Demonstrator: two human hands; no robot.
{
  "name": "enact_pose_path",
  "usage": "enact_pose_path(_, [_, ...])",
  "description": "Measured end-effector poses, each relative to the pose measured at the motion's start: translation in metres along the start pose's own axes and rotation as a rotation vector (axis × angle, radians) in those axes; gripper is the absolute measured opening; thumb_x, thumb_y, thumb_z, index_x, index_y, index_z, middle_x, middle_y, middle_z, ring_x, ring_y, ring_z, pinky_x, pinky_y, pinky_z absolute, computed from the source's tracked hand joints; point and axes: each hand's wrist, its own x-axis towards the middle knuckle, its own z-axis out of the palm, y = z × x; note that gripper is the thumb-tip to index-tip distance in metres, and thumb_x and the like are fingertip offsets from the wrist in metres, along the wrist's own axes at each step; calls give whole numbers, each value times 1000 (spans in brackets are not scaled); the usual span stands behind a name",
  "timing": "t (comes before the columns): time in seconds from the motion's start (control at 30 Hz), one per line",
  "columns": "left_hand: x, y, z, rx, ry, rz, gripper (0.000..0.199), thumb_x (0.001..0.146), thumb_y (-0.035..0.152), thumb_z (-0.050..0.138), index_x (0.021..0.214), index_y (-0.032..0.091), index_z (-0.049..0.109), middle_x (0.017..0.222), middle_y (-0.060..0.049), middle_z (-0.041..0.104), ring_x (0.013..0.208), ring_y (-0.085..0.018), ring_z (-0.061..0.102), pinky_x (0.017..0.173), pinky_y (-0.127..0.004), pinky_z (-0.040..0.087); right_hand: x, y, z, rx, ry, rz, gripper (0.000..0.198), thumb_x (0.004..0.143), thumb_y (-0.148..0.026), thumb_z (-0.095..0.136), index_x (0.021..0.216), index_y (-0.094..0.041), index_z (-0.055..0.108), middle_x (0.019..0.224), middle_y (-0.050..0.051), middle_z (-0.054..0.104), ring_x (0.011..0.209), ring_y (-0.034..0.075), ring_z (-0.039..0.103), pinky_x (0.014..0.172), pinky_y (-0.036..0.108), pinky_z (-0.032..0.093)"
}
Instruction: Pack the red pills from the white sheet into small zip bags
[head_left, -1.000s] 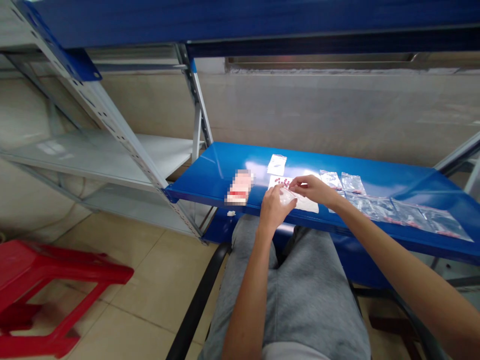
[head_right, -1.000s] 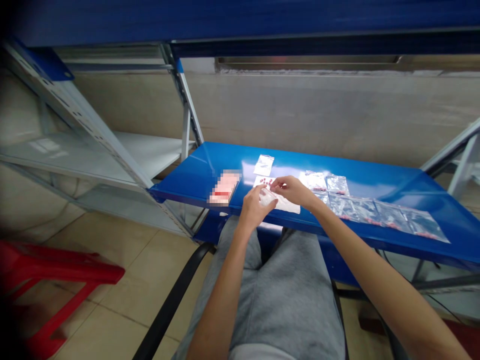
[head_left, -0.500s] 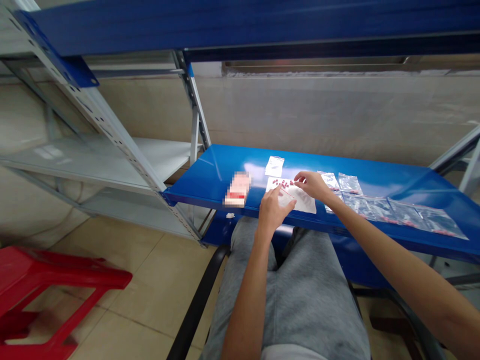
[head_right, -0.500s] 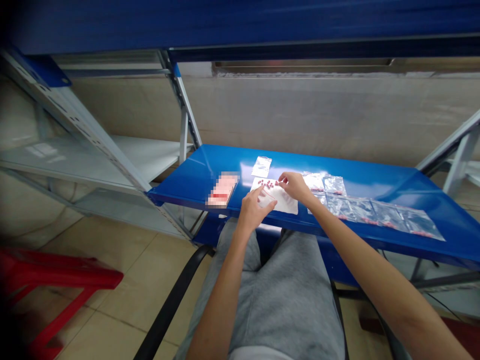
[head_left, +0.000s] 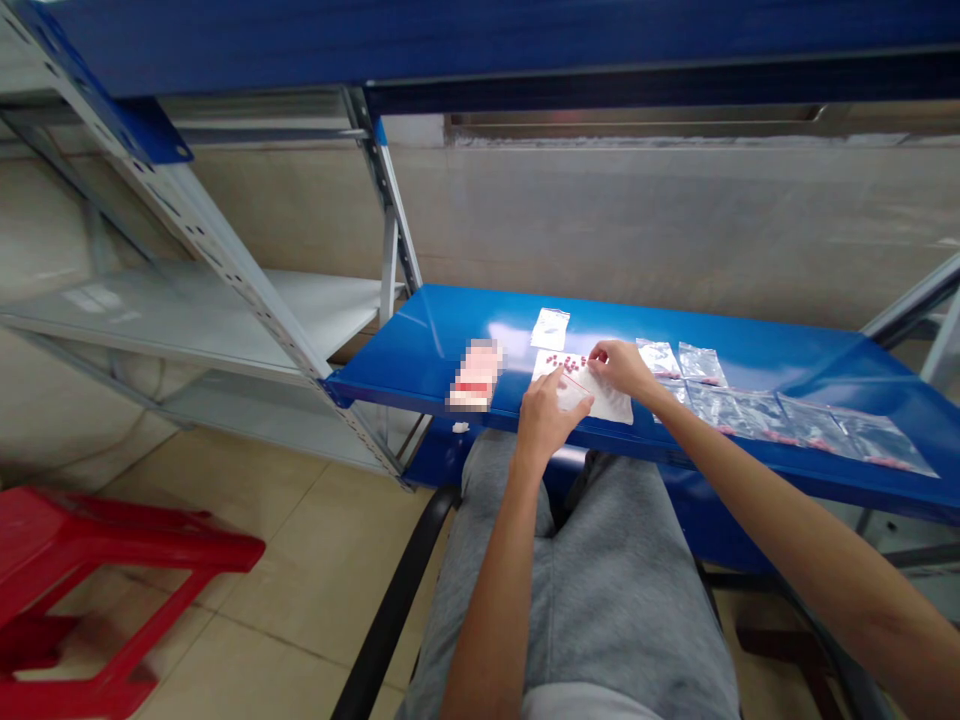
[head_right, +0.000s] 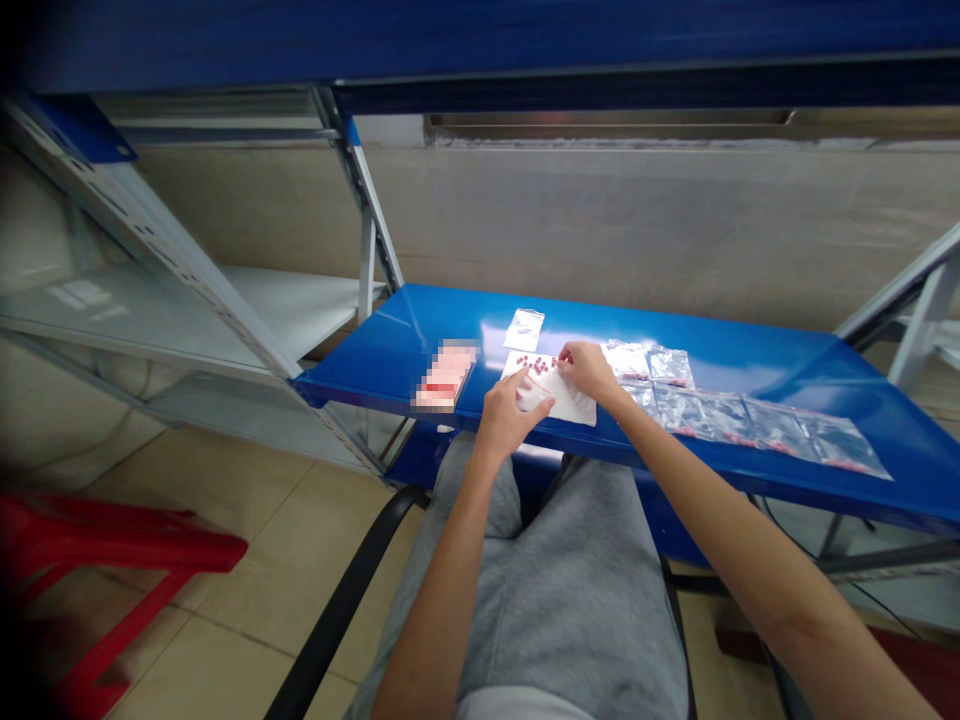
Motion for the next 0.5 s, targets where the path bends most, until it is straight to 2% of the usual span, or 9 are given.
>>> enact_pose_path(0.1, [0, 1, 0, -6, -9, -16, 60, 84, 38, 79, 137, 16, 61, 114, -11, 74, 108, -26, 70, 100, -41, 55, -9, -4, -16, 208, -44, -14, 16, 85, -29, 67, 83, -17, 76, 85, 10, 76, 75, 21, 64, 70, 31, 45])
enact_pose_path(0.23, [0, 3, -1, -9, -24, -23, 61, 84, 37, 79, 139, 15, 61, 123, -13, 73, 110, -27, 69, 101, -41, 55, -26, -19, -41, 540, -262, -110, 28, 81, -43, 67, 84, -17, 75, 76, 5, 71, 67, 17, 58, 61, 29, 43])
enact_pose_path(0.37, [0, 6, -2, 0, -30, -20, 59, 84, 37, 78, 136, 14, 63, 121, -14, 73, 110, -28, 69, 100, -42, 55, -36, -36, -53, 560, -455, -203, 26, 80, -41, 65, 80, -18, 75, 70, 2, 67, 61, 14, 51, 57, 27, 39])
enact_pose_path(0.5, [0, 5, -3, -4, -32, -14, 58, 84, 36, 78, 135, 13, 63, 117, -13, 74, 110, -28, 68, 99, -42, 55, -32, -36, -53, 565, -468, -199, 27, 78, -40, 63, 80, -18, 76, 70, 2, 67, 60, 13, 50, 57, 28, 39])
